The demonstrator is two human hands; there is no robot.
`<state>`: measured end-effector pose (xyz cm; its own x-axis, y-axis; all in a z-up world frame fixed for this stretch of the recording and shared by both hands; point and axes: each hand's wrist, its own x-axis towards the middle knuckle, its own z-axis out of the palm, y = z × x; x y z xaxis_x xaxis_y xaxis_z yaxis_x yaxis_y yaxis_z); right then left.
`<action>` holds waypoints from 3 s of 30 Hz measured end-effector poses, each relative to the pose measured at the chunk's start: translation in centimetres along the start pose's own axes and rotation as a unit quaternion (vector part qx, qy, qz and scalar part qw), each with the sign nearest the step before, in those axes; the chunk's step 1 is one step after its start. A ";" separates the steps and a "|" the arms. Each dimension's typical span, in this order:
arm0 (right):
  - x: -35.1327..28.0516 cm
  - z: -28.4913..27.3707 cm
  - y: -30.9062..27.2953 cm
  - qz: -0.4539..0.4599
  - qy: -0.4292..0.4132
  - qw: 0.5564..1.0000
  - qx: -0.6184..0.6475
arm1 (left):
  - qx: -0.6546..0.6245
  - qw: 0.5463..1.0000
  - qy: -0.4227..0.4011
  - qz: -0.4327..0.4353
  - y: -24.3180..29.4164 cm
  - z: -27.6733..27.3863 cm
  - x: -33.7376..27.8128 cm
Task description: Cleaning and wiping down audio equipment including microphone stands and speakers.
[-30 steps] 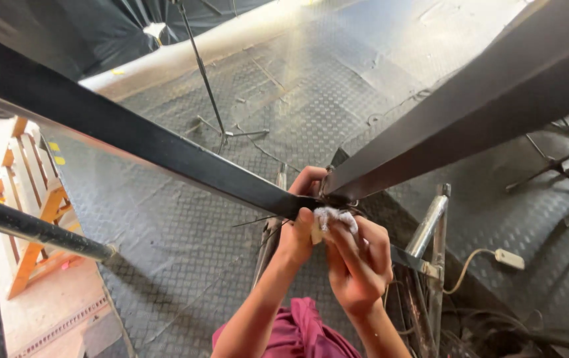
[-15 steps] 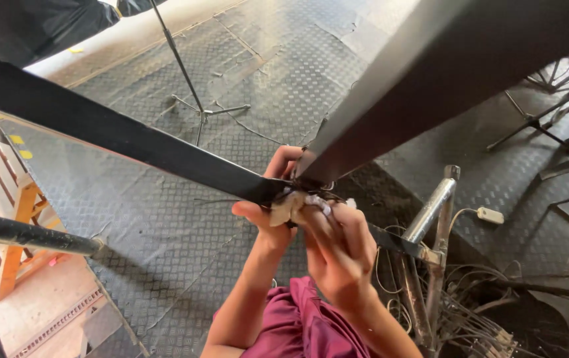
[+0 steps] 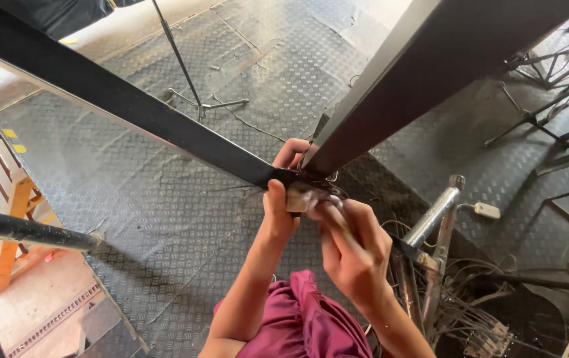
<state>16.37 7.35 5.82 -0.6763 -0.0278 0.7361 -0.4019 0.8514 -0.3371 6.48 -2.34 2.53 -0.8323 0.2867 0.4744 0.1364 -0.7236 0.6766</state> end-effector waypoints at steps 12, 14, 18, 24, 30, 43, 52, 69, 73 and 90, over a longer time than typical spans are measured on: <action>-2.7 1.2 2.0 0.038 0.053 0.998 -0.003 | 0.000 1.000 0.000 0.000 -0.8 -0.5 0.1; -2.4 1.4 1.6 0.039 0.057 0.998 -0.009 | -0.013 1.000 0.005 0.005 -1.5 -0.8 0.2; 1.1 3.1 -0.7 -0.062 0.144 0.988 0.006 | 0.043 0.999 0.001 0.027 -0.5 1.0 0.7; -2.4 2.1 1.6 -0.011 0.082 0.996 0.012 | 0.032 0.999 0.016 0.006 -1.1 -0.4 0.1; -1.2 1.4 -2.0 0.042 0.043 0.998 0.015 | 0.004 0.998 -0.006 -0.055 0.1 1.1 -1.4; -3.2 -1.0 -3.0 0.164 -0.044 0.985 -0.012 | -0.082 0.992 0.018 -0.094 -3.2 -0.4 -3.0; -6.4 0.6 -0.3 0.126 0.031 0.991 0.018 | 0.028 0.993 0.049 -0.105 -2.0 -0.1 -2.4; -6.0 4.3 4.5 0.038 0.073 0.996 0.033 | 0.111 0.988 0.103 -0.039 0.4 0.1 -1.3; -6.3 4.6 4.6 0.237 -0.075 0.911 0.328 | 0.096 0.989 0.109 -0.025 0.7 0.0 -1.3; -3.1 5.2 2.3 0.134 -0.047 0.966 0.218 | 0.348 0.900 0.263 0.022 -3.2 -1.7 -8.9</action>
<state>14.33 6.70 -0.27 -0.8370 0.0967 0.5385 -0.4132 0.5334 -0.7381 12.59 -3.68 -4.79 -0.9323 -0.2012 0.3007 0.3261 -0.1068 0.9393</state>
